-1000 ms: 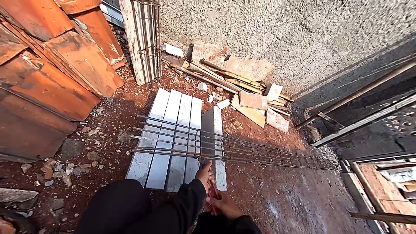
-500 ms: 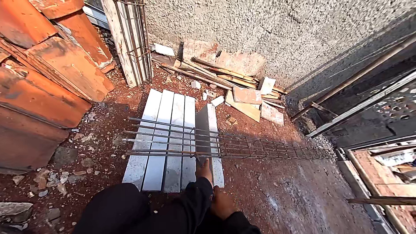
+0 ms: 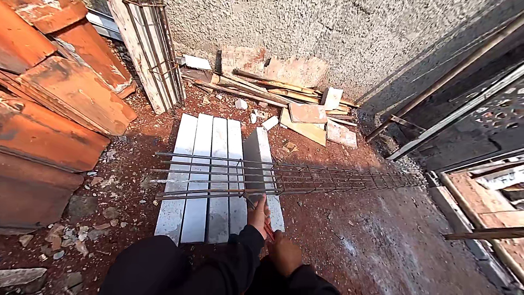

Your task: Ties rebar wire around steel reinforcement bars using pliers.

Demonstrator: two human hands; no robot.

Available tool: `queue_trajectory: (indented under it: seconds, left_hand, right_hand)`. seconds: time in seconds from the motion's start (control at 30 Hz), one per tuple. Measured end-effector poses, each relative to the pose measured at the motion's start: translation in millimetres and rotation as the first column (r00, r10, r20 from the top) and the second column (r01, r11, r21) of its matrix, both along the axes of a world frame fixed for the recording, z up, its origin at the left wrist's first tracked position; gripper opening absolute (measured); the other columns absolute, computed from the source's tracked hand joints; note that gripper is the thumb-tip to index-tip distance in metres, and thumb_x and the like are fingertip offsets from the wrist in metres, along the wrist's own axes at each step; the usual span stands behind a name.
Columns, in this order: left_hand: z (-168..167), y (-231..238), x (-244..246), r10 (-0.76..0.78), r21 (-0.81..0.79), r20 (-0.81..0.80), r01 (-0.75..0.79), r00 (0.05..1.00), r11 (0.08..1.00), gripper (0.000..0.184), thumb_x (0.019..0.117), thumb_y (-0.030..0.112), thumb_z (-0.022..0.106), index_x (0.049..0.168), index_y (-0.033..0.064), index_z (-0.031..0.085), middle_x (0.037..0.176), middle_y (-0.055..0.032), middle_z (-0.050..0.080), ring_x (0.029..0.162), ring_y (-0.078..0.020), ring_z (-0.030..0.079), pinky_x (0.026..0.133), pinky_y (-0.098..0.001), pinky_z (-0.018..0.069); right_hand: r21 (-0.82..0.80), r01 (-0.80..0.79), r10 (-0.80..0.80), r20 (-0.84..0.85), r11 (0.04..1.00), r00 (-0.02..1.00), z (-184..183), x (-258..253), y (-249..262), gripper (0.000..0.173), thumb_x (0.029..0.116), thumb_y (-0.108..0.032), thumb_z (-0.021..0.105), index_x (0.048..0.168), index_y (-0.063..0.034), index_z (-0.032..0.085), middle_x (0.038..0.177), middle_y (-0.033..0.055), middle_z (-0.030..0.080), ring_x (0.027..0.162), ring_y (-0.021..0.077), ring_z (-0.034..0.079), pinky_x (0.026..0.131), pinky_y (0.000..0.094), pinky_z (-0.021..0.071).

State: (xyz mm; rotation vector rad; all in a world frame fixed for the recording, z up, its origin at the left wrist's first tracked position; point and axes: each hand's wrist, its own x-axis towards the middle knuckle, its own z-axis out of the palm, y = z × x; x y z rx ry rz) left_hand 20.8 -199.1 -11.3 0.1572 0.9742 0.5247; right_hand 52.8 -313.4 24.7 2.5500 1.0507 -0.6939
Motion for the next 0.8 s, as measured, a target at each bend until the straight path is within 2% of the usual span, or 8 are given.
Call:
queue_trajectory:
  seconds: [0.17, 0.3, 0.4, 0.47, 0.53, 0.6, 0.67, 0.8]
  left_hand:
    - [-27, 11, -13, -0.012, -0.096, 0.197, 0.032, 0.98, 0.995, 0.039, 0.107, 0.044, 0.05, 0.092, 0.0085, 0.054, 0.06, 0.0005, 0.047, 0.043, -0.0103, 0.048, 0.043, -0.0258, 0.0486]
    - [-42, 14, -30, -0.005, -0.113, 0.385, 0.052, 0.923, 0.992, 0.037, 0.1071, 0.042, 0.051, 0.087, 0.0111, 0.051, 0.059, 0.0012, 0.048, 0.043, -0.01, 0.051, 0.045, -0.0251, 0.0524]
    - [-46, 12, -29, 0.042, -0.136, 0.48, 0.027, 0.876, 0.99, 0.042, 0.1076, 0.046, 0.046, 0.083, 0.0131, 0.049, 0.054, 0.0037, 0.044, 0.039, -0.0081, 0.048, 0.041, -0.0235, 0.0496]
    - [-49, 13, -31, 0.022, -0.106, 0.496, 0.035, 0.868, 0.994, 0.046, 0.1074, 0.051, 0.042, 0.086, 0.0119, 0.05, 0.055, 0.0028, 0.046, 0.04, -0.0084, 0.051, 0.041, -0.0235, 0.0507]
    - [-48, 14, -35, -0.063, -0.041, 0.431, 0.089, 0.9, 0.995, 0.048, 0.1073, 0.053, 0.04, 0.098, 0.0083, 0.056, 0.067, -0.0028, 0.058, 0.054, -0.0122, 0.061, 0.054, -0.0261, 0.0572]
    - [-44, 15, -37, -0.085, -0.037, 0.346, 0.104, 0.934, 0.994, 0.052, 0.1076, 0.05, 0.044, 0.125, 0.0027, 0.058, 0.097, -0.0123, 0.07, 0.081, -0.0193, 0.071, 0.076, -0.0323, 0.0604]
    - [-35, 12, -29, -0.071, -0.046, 0.276, 0.087, 0.959, 0.995, 0.059, 0.1071, 0.049, 0.047, 0.146, 0.0045, 0.044, 0.12, -0.0169, 0.066, 0.098, -0.0239, 0.069, 0.085, -0.0375, 0.0573]
    - [-5, 10, -2, -0.006, -0.042, 0.094, 0.01, 0.996, 0.999, 0.046, 0.1041, 0.045, 0.057, 0.121, 0.0029, 0.058, 0.09, -0.0097, 0.063, 0.072, -0.0188, 0.063, 0.067, -0.0349, 0.056]
  right_hand:
    - [0.316, 0.001, 0.105, -0.318, 0.949, 0.942, 21, 20, -15, 0.065, 0.093, -0.058, 0.067, 0.139, -0.0119, 0.063, 0.114, 0.0072, 0.075, 0.094, 0.0217, 0.074, 0.085, 0.0476, 0.0606]
    - [0.886, 0.118, 0.062, -0.163, 0.449, 0.985, 40, 6, -16, 0.033, 0.0995, -0.027, 0.066, 0.127, -0.0084, 0.07, 0.097, -0.0011, 0.077, 0.073, 0.009, 0.074, 0.064, 0.0292, 0.0656]
    - [0.613, 0.545, -0.066, -0.628, 0.572, 0.775, 19, -5, -7, 0.054, 0.0971, -0.033, 0.071, 0.141, -0.0043, 0.055, 0.111, 0.0079, 0.074, 0.092, 0.0175, 0.074, 0.079, 0.0363, 0.0634]
    - [0.178, 0.778, -0.172, -0.923, 0.603, 0.344, -7, -12, -1, 0.048, 0.1057, -0.029, 0.059, 0.143, -0.0052, 0.042, 0.101, 0.0166, 0.073, 0.082, 0.0269, 0.075, 0.073, 0.0423, 0.0636]
    - [0.017, 0.811, -0.207, -0.964, 0.585, 0.169, -29, -14, 0, 0.033, 0.1093, -0.029, 0.051, 0.13, -0.0031, 0.05, 0.081, 0.0132, 0.068, 0.062, 0.0216, 0.067, 0.059, 0.0359, 0.0592]
    - [0.131, 0.693, -0.258, -0.866, 0.709, 0.428, -35, -10, 4, 0.028, 0.1076, -0.029, 0.055, 0.103, -0.0034, 0.063, 0.066, 0.002, 0.06, 0.051, 0.0109, 0.055, 0.05, 0.0271, 0.0498]
    - [0.248, 0.357, -0.211, -0.468, 0.901, 0.858, -27, -2, 9, 0.029, 0.1009, -0.036, 0.063, 0.098, -0.0074, 0.069, 0.075, 0.0081, 0.063, 0.066, 0.0213, 0.06, 0.062, 0.043, 0.0498]
    - [0.219, 0.06, -0.062, -0.002, 0.974, 0.998, -16, 9, -3, 0.056, 0.089, -0.044, 0.072, 0.129, -0.0068, 0.06, 0.111, 0.0174, 0.071, 0.101, 0.0369, 0.071, 0.084, 0.0589, 0.0563]
